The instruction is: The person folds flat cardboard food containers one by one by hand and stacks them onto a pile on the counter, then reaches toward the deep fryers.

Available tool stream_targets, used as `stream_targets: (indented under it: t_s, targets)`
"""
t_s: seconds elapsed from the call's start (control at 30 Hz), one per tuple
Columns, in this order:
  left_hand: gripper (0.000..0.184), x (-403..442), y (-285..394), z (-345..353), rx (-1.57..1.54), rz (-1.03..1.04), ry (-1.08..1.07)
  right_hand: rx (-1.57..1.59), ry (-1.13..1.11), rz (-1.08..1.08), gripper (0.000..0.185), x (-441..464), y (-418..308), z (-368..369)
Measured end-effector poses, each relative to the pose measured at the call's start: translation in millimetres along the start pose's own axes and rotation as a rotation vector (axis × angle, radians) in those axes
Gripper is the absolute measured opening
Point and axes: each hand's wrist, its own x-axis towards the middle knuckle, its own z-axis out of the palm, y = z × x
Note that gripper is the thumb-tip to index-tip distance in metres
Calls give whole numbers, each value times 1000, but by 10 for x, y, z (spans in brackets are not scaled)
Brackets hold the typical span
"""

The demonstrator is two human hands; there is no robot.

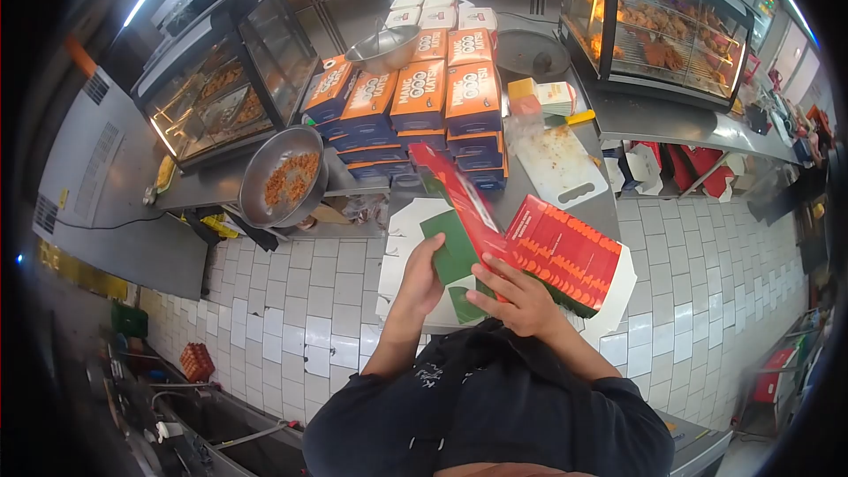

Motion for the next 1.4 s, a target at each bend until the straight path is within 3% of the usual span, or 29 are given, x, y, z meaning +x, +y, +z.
stream_targets:
  t_s: [0.07,0.17,0.37,0.47,0.63,0.77,0.83,0.97,1.03,1.1,1.17,1.2,1.23,1.3,1.33,1.4]
  targets:
    - [34,57,-41,-46,-26,-33,3,-39,-9,-59,52,7,-5,-6]
    - [30,86,-110,41,102,100,-52,-85,-2,-52,51,-5,18,0]
    - [35,-110,-373,53,-42,278,-230,-72,76,114,53,66,-18,-8]
    - [35,-118,-500,53,-62,294,-380,-20,77,160,56,30,15,-19]
    - [38,-111,-724,200,-153,312,-365,-149,212,177,59,108,88,-23]
    - [38,-10,-638,259,-265,188,-262,-188,91,237,59,224,180,-41]
    - [38,45,-625,233,-280,157,-322,-165,-11,267,58,238,233,-49]
    - [39,187,-920,-13,-298,217,-446,-124,19,325,66,199,149,146]
    - [38,19,-692,253,377,471,-240,-147,149,461,82,196,125,341]
    - [36,25,-604,198,305,461,-191,-204,3,339,93,270,51,114]
    - [34,-71,-383,155,294,488,-116,268,-146,369,95,274,108,-72]
    - [33,-58,-402,-11,522,535,-99,290,49,267,92,150,310,19]
    - [33,-158,-282,-22,523,536,-80,306,40,262,92,127,415,11]
    - [32,-349,-44,26,909,435,-366,369,213,456,84,101,564,-33]
    - [32,-409,-31,84,820,511,-392,378,204,460,84,127,609,-105]
    - [32,-432,59,69,801,474,-360,131,-36,366,77,239,659,-244]
